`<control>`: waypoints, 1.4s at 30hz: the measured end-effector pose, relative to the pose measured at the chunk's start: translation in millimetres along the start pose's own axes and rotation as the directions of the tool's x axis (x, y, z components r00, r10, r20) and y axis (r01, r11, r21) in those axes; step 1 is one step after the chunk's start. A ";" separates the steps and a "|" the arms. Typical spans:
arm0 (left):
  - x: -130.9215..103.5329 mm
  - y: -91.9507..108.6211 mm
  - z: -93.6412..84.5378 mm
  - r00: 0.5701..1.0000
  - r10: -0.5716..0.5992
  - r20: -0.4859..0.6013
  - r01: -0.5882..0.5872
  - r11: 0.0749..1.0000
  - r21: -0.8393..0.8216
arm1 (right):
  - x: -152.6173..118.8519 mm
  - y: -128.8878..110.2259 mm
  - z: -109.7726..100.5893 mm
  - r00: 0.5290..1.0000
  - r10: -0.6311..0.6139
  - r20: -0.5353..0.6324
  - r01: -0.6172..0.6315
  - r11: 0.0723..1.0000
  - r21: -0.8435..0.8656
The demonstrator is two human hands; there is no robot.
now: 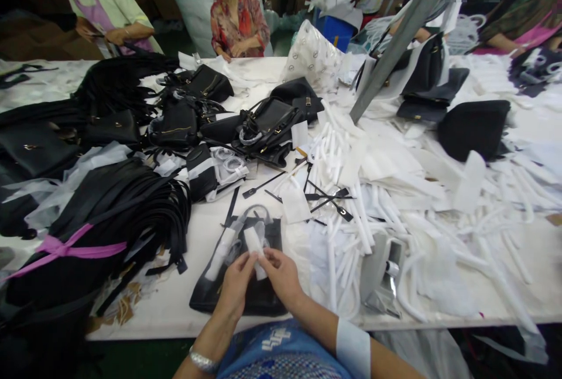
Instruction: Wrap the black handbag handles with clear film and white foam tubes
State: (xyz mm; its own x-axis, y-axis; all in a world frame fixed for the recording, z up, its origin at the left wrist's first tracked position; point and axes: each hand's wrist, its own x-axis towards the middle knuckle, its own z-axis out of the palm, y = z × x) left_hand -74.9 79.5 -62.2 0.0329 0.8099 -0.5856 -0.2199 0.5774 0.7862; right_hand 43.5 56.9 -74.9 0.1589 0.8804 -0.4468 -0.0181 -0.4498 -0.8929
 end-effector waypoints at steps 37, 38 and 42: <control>-5.0 -21.5 -22.5 0.993 0.112 0.028 -0.115 0.979 0.168 | 303.7 -77.8 -55.0 0.968 -0.185 0.170 0.236 0.434 -0.870; -3.9 -19.5 -23.9 0.994 0.099 0.054 -0.106 0.981 0.164 | 300.7 -79.6 -58.5 0.962 -0.210 0.174 0.255 0.465 -0.848; -2.5 -13.0 -25.0 0.990 0.081 0.113 -0.097 0.984 0.149 | 285.0 -82.7 -68.9 0.952 -0.263 0.157 0.284 0.566 -0.774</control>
State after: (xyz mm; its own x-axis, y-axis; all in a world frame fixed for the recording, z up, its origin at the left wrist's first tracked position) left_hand -96.6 67.4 -75.9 0.1251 0.8603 -0.4942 -0.0743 0.5048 0.8600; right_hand 158.3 334.7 -124.5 0.0010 0.9800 -0.1988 0.7988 -0.1204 -0.5895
